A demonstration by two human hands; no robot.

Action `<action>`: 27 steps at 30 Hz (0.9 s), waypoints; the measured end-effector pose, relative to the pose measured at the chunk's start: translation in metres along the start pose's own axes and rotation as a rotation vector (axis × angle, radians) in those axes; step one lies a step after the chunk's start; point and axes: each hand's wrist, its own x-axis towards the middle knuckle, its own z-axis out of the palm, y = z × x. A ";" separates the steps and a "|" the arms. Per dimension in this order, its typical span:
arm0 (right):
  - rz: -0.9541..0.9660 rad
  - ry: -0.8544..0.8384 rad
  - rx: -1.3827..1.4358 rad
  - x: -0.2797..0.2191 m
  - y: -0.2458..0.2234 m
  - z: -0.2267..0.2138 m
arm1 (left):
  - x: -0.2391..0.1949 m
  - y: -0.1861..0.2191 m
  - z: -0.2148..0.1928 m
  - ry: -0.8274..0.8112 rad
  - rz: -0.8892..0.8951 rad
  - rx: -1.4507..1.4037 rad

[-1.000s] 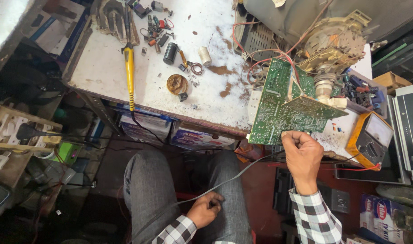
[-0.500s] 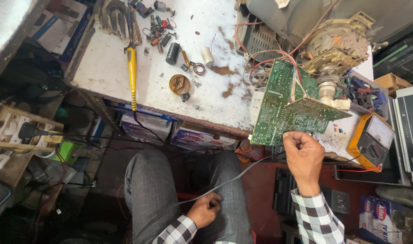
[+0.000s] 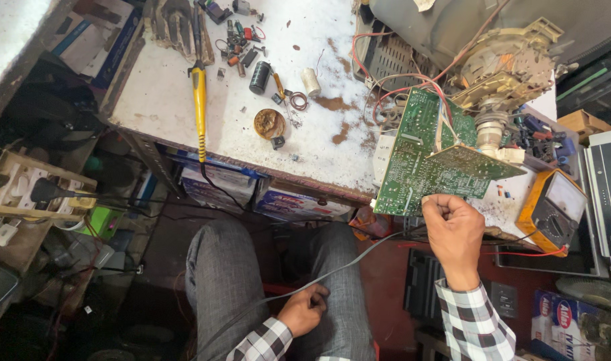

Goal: The person uses a soldering iron to work on a circuit board, repeatedly touching the tip to various points on the board. They also handle a multimeter probe, connecting it to the board to test connections. The person flips the board over multiple times to access different sides.

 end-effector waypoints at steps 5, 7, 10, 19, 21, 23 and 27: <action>0.005 -0.002 -0.008 0.001 0.003 0.000 | 0.000 -0.002 0.002 0.026 0.012 0.016; -0.006 -0.007 -0.005 0.002 0.003 0.000 | 0.001 -0.003 0.002 0.030 0.009 0.017; 0.003 -0.009 -0.017 0.002 0.002 -0.001 | 0.003 -0.007 0.002 0.020 0.008 0.010; -0.023 -0.001 -0.018 -0.001 -0.001 0.001 | 0.005 -0.008 0.000 -0.005 0.000 -0.008; -0.020 -0.002 -0.023 -0.001 -0.002 0.001 | 0.003 -0.006 0.000 0.001 0.004 -0.008; -0.012 -0.006 -0.018 -0.001 -0.003 0.001 | 0.001 -0.002 0.001 0.003 -0.020 -0.001; -0.026 -0.002 -0.044 -0.001 -0.005 0.000 | -0.001 0.002 -0.001 0.000 -0.033 -0.002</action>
